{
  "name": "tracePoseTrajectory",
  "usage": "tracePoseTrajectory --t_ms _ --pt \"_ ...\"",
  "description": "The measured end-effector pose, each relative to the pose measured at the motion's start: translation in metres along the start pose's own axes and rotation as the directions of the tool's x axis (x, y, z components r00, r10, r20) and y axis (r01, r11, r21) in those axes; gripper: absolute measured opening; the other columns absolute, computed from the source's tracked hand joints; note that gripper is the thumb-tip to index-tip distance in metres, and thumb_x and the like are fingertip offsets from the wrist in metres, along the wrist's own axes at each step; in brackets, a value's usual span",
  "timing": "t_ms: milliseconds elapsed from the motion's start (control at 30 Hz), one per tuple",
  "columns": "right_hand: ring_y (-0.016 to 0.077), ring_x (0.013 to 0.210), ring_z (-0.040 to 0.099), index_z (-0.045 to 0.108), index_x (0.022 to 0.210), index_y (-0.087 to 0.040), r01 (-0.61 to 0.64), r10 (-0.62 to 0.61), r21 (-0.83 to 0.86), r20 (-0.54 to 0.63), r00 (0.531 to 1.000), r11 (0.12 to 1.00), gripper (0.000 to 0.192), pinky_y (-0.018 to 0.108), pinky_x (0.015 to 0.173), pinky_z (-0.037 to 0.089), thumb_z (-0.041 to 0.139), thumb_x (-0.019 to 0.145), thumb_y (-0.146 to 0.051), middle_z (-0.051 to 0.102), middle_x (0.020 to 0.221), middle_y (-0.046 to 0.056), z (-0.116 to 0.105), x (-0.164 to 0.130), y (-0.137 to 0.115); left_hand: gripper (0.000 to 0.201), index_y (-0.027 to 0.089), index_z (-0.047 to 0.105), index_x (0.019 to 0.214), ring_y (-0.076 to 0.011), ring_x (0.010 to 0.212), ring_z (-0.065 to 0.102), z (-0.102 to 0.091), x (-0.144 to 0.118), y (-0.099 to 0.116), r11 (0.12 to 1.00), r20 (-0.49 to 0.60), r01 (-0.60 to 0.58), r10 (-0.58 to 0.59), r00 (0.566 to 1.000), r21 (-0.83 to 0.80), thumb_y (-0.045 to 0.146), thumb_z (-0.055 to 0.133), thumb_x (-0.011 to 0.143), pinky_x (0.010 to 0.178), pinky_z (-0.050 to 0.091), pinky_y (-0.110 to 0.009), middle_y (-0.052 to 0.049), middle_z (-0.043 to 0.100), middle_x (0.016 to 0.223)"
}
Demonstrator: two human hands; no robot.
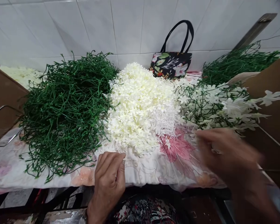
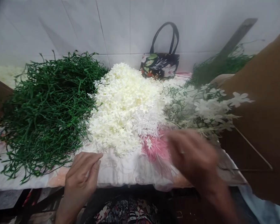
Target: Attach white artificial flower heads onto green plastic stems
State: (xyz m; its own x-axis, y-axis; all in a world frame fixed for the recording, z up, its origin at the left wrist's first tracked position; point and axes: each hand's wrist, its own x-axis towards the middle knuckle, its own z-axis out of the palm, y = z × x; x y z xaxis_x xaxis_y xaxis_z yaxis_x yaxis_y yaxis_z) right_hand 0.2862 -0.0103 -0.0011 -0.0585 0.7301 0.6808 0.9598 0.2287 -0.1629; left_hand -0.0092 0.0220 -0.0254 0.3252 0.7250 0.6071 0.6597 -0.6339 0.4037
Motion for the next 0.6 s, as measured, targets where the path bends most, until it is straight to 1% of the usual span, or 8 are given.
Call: tracePoseTrajectory --t_ms 33,67,200,300,367,433,500,600 --pt "0.0168 0.073 0.062 0.065 0.086 -0.021 0.086 -0.091 0.047 0.110 0.990 0.995 0.012 0.028 0.067 0.048 0.053 0.086 -0.020 0.066 0.080 0.005 0.012 0.001 -0.008 0.019 0.016 0.061 0.089 -0.0180 0.069 0.056 0.001 0.001 0.002 1.000 0.042 -0.006 0.005 0.999 0.025 0.004 0.048 0.082 0.066 0.044 -0.032 -0.004 0.063 0.072" --pt "0.0161 0.073 0.062 0.064 0.088 -0.019 0.112 -0.125 0.076 0.199 0.972 0.991 0.016 0.028 0.067 0.048 0.048 0.089 -0.019 0.065 0.081 0.005 0.023 0.001 -0.014 0.019 0.015 0.061 0.090 -0.0183 0.069 0.055 0.003 0.002 0.005 0.998 0.081 -0.016 0.011 0.997 0.053 0.004 0.047 0.083 0.065 0.042 -0.033 -0.004 0.062 0.071" --pt "0.0156 0.069 0.059 0.063 0.088 -0.018 0.067 -0.086 0.060 0.384 0.919 0.996 0.019 0.027 0.065 0.046 0.044 0.091 -0.020 0.062 0.077 0.005 0.048 -0.004 -0.025 0.020 0.015 0.061 0.093 -0.0197 0.067 0.052 0.013 0.013 0.018 0.982 0.192 -0.080 0.047 0.980 0.170 0.008 0.045 0.085 0.065 0.037 -0.034 -0.004 0.061 0.071" --pt "0.0151 0.067 0.057 0.061 0.082 -0.019 0.066 -0.099 0.097 0.391 0.915 0.993 0.019 0.027 0.064 0.046 0.044 0.090 -0.017 0.060 0.073 0.004 0.052 -0.009 -0.036 0.020 0.018 0.059 0.078 -0.0202 0.067 0.051 0.024 0.022 0.025 0.966 0.283 -0.106 0.036 0.958 0.237 0.006 0.044 0.084 0.066 0.035 -0.034 -0.004 0.059 0.069" --pt "0.0157 0.069 0.057 0.060 0.080 -0.019 0.071 -0.130 0.168 0.371 0.920 0.983 0.021 0.027 0.063 0.046 0.042 0.090 -0.013 0.060 0.073 0.005 0.053 -0.010 -0.049 0.025 0.019 0.055 0.067 -0.0197 0.065 0.050 0.030 0.025 0.026 0.964 0.288 -0.100 0.026 0.957 0.248 0.003 0.044 0.083 0.066 0.034 -0.033 -0.003 0.056 0.065" --pt "0.0162 0.069 0.058 0.060 0.085 -0.019 0.053 -0.154 0.275 0.362 0.919 0.960 0.022 0.027 0.061 0.048 0.040 0.090 -0.012 0.060 0.074 0.006 0.055 -0.010 -0.061 0.028 0.019 0.052 0.063 -0.0189 0.063 0.049 0.032 0.025 0.024 0.971 0.249 -0.083 0.025 0.968 0.225 0.002 0.043 0.083 0.066 0.034 -0.033 -0.003 0.055 0.063" --pt "0.0168 0.072 0.060 0.059 0.100 -0.017 0.041 -0.184 0.377 0.352 0.918 0.925 0.022 0.027 0.062 0.051 0.040 0.090 -0.012 0.062 0.081 0.007 0.054 -0.007 -0.067 0.027 0.019 0.052 0.065 -0.0182 0.063 0.050 0.032 0.022 0.020 0.984 0.180 -0.046 0.014 0.984 0.172 0.002 0.042 0.084 0.066 0.035 -0.032 -0.002 0.054 0.063" --pt "0.0157 0.076 0.062 0.056 0.110 -0.017 0.053 -0.184 0.444 0.259 0.948 0.895 0.025 0.027 0.064 0.052 0.043 0.090 -0.011 0.063 0.087 0.007 0.049 0.003 -0.057 0.020 0.019 0.055 0.078 -0.0171 0.067 0.054 0.028 0.018 0.012 0.999 0.043 0.021 -0.023 0.999 0.044 0.003 0.044 0.084 0.068 0.039 -0.030 -0.002 0.058 0.069"
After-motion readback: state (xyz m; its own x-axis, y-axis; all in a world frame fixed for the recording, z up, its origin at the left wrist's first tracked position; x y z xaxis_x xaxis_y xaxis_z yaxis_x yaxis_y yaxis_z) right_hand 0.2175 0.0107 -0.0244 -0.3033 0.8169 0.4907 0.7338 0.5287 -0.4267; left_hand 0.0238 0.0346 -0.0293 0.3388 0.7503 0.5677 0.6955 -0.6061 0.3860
